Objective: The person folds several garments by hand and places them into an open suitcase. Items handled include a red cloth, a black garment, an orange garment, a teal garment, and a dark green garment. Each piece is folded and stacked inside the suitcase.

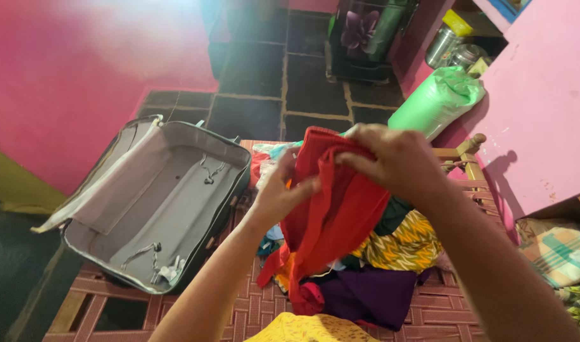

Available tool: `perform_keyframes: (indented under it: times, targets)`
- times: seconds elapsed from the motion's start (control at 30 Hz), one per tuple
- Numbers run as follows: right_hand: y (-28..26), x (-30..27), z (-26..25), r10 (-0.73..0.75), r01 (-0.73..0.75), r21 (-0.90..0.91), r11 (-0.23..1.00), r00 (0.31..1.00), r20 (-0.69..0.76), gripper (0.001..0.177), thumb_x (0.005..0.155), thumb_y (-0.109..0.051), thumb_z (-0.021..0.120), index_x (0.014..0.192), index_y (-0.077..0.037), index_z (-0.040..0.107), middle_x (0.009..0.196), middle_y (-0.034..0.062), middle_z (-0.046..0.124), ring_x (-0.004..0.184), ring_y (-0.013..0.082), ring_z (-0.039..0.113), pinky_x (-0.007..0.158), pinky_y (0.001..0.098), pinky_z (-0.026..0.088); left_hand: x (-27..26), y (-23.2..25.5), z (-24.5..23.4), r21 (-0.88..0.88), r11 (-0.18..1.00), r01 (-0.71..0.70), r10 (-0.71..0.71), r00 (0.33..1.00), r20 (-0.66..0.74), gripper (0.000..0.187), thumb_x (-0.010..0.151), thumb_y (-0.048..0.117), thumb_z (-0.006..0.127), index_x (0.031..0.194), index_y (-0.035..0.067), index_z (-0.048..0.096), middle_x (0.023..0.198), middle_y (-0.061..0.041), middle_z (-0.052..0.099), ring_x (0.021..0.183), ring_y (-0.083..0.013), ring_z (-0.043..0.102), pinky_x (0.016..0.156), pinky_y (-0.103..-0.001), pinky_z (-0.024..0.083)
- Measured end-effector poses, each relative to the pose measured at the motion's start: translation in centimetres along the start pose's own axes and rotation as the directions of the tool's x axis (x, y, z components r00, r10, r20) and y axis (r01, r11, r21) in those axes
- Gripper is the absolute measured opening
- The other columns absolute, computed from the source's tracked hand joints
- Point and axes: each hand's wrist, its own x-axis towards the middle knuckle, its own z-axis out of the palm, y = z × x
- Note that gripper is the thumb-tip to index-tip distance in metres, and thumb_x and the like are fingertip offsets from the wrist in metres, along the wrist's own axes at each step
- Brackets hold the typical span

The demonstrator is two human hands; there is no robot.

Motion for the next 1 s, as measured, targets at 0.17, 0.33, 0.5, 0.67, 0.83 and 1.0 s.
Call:
perform_keyframes:
  times: [0.17,0.33,0.5,0.67,0.83,1.0]
  targets:
    - [-1.2,2.5,-3.2,-0.096,0.096,-0.075,0.993,0.995,-0.002,0.046,0.09,-0.048,0.077,0.109,-0.007,0.07,0.096,0.0139,0.075,0.077,0.0313,0.073,0.068,0.0414,0.056,-4.0,-5.0,-0.2,0.635,0.739,-0.225,0.211,0.973,0.098,0.114,0.066,0.046,0.097,0.148,-0.005,0.035,0.143,-0.03,0.053,0.134,-0.0434,0.05,0.11,-0.045,0.038]
    - [-2.8,3.8,-6.6,-0.145,0.142,-0.083,0.986,0.989,-0.031,0.043,0.089,-0.045,0.081,0.109,-0.007,0.073,0.086,0.0119,0.074,0.071,0.0257,0.072,0.066,0.0379,0.056,-5.6,-8.9,-0.8,0.62,0.785,0.008,0.066,0.993,-0.097,0.052,0.079,0.019,0.08,0.127,0.009,0.064,0.117,-0.018,0.073,0.116,-0.034,0.068,0.099,-0.043,0.053]
    - [-3.4,3.3,-9.6,-0.062,0.056,-0.075,0.996,0.994,-0.089,0.038,0.086,-0.032,0.087,0.107,-0.003,0.075,0.077,0.0147,0.072,0.064,0.0215,0.071,0.061,0.0348,0.056,-7.4,-12.7,-1.2,0.457,0.89,-0.009,0.081,0.987,-0.138,0.062,0.073,0.012,0.078,0.131,0.012,0.059,0.111,-0.015,0.073,0.104,-0.0324,0.071,0.088,-0.04,0.055]
    - [1.0,1.5,-10.4,-0.11,0.1,-0.073,0.992,0.983,-0.149,0.029,0.098,-0.019,0.082,0.114,0.004,0.073,0.091,0.018,0.072,0.077,0.0246,0.073,0.069,0.0335,0.06,-10.2,-20.5,-1.9,0.416,0.903,0.107,-0.026,0.98,-0.196,0.035,0.083,0.011,0.079,0.116,0.007,0.071,0.097,-0.012,0.077,0.089,-0.0203,0.072,0.08,-0.033,0.056]
    - [9.1,-0.8,-8.9,0.114,-0.069,0.184,0.981,0.962,-0.248,0.026,0.111,-0.02,0.076,0.119,0.004,0.067,0.101,0.0155,0.072,0.088,0.0203,0.073,0.085,0.0336,0.062,-11.5,-28.0,-5.4,0.024,0.944,0.328,-0.316,0.923,-0.219,0.019,0.094,0.014,0.072,0.11,0.005,0.076,0.09,-0.002,0.073,0.082,-0.0039,0.063,0.076,-0.025,0.053]
    - [14.5,-5.4,-4.5,0.506,-0.507,0.042,0.861,0.844,-0.179,0.03,0.096,-0.023,0.083,0.105,0.003,0.071,0.081,0.0145,0.069,0.069,0.0267,0.067,0.062,0.039,0.054,-11.4,-25.2,-6.0,0.289,0.88,0.377,-0.286,0.906,-0.312,0.022,0.095,0.024,0.071,0.105,0.004,0.075,0.078,-0.007,0.075,0.072,-0.0093,0.063,0.067,-0.031,0.052]
